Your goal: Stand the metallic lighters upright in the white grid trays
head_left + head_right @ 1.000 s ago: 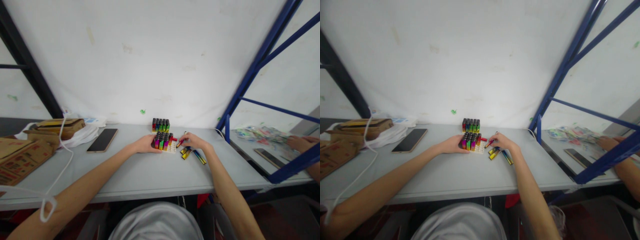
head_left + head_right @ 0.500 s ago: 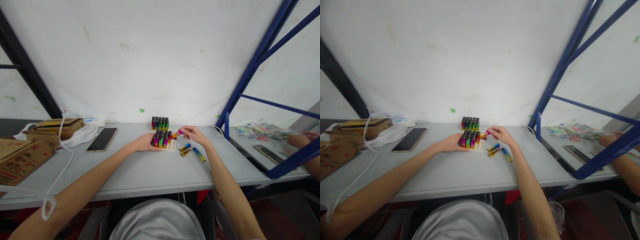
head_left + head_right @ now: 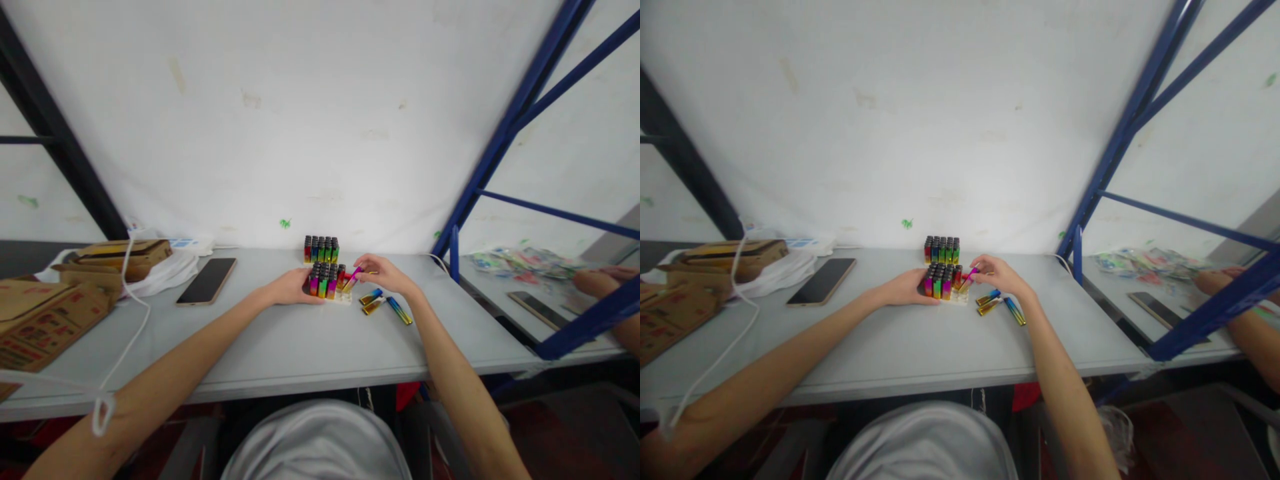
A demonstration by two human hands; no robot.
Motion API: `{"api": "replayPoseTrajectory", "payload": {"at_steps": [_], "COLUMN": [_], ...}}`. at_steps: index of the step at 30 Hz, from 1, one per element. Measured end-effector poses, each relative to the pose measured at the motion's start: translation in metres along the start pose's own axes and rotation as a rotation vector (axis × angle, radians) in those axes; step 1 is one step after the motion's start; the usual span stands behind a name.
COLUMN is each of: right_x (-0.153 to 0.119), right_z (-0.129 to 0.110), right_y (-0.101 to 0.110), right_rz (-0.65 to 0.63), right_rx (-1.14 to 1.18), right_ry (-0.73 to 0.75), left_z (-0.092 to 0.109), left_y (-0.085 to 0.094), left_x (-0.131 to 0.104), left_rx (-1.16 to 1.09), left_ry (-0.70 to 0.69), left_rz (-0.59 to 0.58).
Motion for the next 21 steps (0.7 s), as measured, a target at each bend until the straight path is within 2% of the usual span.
{"api": "replayPoseTrajectory", "payload": {"at_steps": [4, 8, 15, 21], "right_x": [0.003, 0.006, 0.012, 0.013], "right_z": [-0.004, -0.005, -0.003, -0.002], "right_y": [-0.001, -0.010, -0.024, -0.029], "right_rz": [0.114, 0.165, 0.169, 0.106], "right_rx": [-0.043, -0.046, -0.103, -0.155], "right_ry": [0.029, 0.040, 0.045, 0.049], "left_z": [0.003, 0.002, 0.001, 0.002], "left_y": [0.001, 0.001, 0.000, 0.001], "left_x": [0.000, -0.001, -0.001, -0.001], "left_rx": [-0.006, -0.010, -0.036, -0.017], "left_ry": [-0.010, -0.005, -0.036, -0.020], "left_rz": [-0.001, 0.000, 0.004, 0.001]}}
Point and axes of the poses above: each hand's wrist, its own x-axis towards the middle knuckle, its own y-axis out of the back of the hand, z = x × y, the point moved 6 cm from there along x, towards the middle knuckle, and after that the axes turned 8 degrees about -z, right-handed, at the moved point
